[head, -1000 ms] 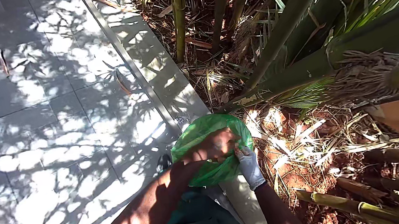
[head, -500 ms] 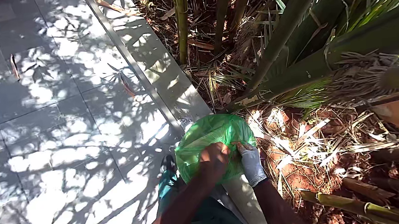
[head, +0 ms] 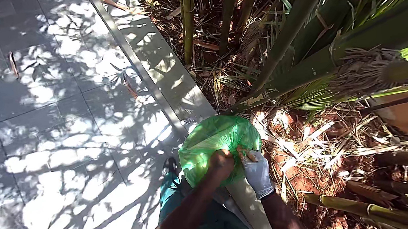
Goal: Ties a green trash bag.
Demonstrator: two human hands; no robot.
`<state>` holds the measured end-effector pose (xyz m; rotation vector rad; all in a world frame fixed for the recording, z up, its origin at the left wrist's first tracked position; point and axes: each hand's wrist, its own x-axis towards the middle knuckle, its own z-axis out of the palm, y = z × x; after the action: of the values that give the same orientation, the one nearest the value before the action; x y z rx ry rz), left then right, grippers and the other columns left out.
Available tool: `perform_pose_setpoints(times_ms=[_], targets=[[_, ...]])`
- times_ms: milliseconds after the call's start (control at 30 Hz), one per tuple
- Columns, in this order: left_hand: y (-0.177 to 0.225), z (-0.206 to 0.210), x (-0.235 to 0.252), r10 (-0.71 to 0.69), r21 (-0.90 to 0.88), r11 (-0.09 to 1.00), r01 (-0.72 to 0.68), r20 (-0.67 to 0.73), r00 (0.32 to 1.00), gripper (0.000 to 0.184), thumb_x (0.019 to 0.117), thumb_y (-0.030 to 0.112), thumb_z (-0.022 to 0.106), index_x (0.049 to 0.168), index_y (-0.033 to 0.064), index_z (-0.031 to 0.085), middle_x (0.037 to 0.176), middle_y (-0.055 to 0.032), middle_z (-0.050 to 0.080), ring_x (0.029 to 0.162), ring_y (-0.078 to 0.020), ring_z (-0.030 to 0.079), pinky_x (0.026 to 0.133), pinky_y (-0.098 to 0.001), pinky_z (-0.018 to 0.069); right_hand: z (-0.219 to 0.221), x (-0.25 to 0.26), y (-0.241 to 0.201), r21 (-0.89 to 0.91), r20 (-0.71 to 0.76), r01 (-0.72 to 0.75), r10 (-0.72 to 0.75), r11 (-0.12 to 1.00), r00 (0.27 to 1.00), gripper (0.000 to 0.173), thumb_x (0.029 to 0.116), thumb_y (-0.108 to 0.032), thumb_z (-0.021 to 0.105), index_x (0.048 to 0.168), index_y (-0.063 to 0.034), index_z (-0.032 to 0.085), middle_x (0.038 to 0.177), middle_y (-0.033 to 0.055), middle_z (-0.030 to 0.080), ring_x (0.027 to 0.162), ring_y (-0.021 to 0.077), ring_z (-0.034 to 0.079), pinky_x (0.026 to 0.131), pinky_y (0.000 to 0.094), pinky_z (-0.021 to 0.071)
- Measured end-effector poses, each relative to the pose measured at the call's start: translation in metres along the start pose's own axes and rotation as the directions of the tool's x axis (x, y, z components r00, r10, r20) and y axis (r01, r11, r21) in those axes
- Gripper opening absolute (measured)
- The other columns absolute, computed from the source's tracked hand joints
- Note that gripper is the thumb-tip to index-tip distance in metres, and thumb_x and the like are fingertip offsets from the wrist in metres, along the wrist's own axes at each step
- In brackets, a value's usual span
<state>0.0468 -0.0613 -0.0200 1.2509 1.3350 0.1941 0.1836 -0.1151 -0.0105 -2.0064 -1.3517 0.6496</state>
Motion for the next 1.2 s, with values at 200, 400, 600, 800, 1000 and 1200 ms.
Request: perform_pose_setpoints(times_ms=[200,400,600,800,1000,1200], targets=[[0.012,-0.007,-0.004,-0.106,-0.588,0.780,0.213,0.210,0.972,0.020,0.1020,0.021,0.056,0.106,0.0034,0.063,0.088,-0.0095,0.062,0.078,-0.0192,0.061,0.071,-0.0403,0.0530,0.009,-0.017,0.010,-0.216,-0.166,0.254,-0.292,0.943,0.942,0.018,0.0889,-0.016,0.067,0.098,-0.0161,0.082,0.098,0.0026,0.077,0.102,0.0220,0.070,0.094,0.0470,0.0556],[0.002,0.007,-0.001,-0.108,-0.638,0.757,0.142,0.092,0.990,0.026,0.0994,0.026,0.068,0.102,0.0011,0.065,0.099,-0.0154,0.067,0.092,-0.0249,0.064,0.082,-0.0467,0.0534,0.005,-0.035,-0.014,-0.209,-0.090,0.267,-0.291,0.941,0.953,0.021,0.0911,-0.012,0.068,0.108,-0.0077,0.080,0.115,0.0110,0.077,0.116,0.0315,0.070,0.105,0.0533,0.0507],[0.000,0.012,-0.007,-0.134,-0.746,0.633,0.209,0.161,0.978,0.031,0.1032,0.029,0.062,0.124,0.0061,0.061,0.120,-0.0142,0.066,0.111,-0.0249,0.063,0.095,-0.0491,0.0529,0.003,-0.025,0.001,0.031,-0.244,0.107,-0.097,0.994,0.965,0.028,0.0918,-0.019,0.071,0.117,-0.0082,0.075,0.113,0.0068,0.074,0.108,0.0183,0.070,0.097,0.0410,0.0582],[-0.002,0.010,-0.010,-0.082,-0.766,0.620,0.172,0.155,0.984,0.020,0.1030,0.020,0.060,0.116,0.0058,0.064,0.110,-0.0120,0.068,0.102,-0.0222,0.066,0.089,-0.0461,0.0550,-0.013,0.007,-0.002,-0.075,0.099,0.027,-0.020,0.997,0.995,0.037,0.0920,-0.034,0.075,0.124,-0.0161,0.075,0.116,0.0030,0.074,0.114,0.0179,0.066,0.103,0.0457,0.0515],[-0.003,0.004,-0.014,-0.087,-0.720,0.669,0.185,0.171,0.981,0.034,0.1017,0.028,0.064,0.125,0.0039,0.062,0.121,-0.0154,0.065,0.112,-0.0252,0.063,0.096,-0.0484,0.0521,-0.005,0.011,-0.014,-0.099,0.002,-0.124,0.125,0.987,0.992,0.014,0.0969,-0.022,0.072,0.099,-0.0113,0.080,0.101,0.0054,0.077,0.100,0.0188,0.072,0.093,0.0478,0.0564],[-0.003,0.005,-0.028,0.073,-0.489,0.871,-0.041,0.048,0.996,0.033,0.0874,0.007,0.074,0.117,-0.0012,0.064,0.112,-0.0151,0.070,0.104,-0.0244,0.067,0.092,-0.0449,0.0556,0.008,0.007,-0.014,-0.089,-0.012,-0.166,0.166,0.982,0.986,0.020,0.1018,-0.023,0.064,0.104,-0.0068,0.076,0.102,0.0112,0.075,0.101,0.0252,0.071,0.094,0.0525,0.0548]])
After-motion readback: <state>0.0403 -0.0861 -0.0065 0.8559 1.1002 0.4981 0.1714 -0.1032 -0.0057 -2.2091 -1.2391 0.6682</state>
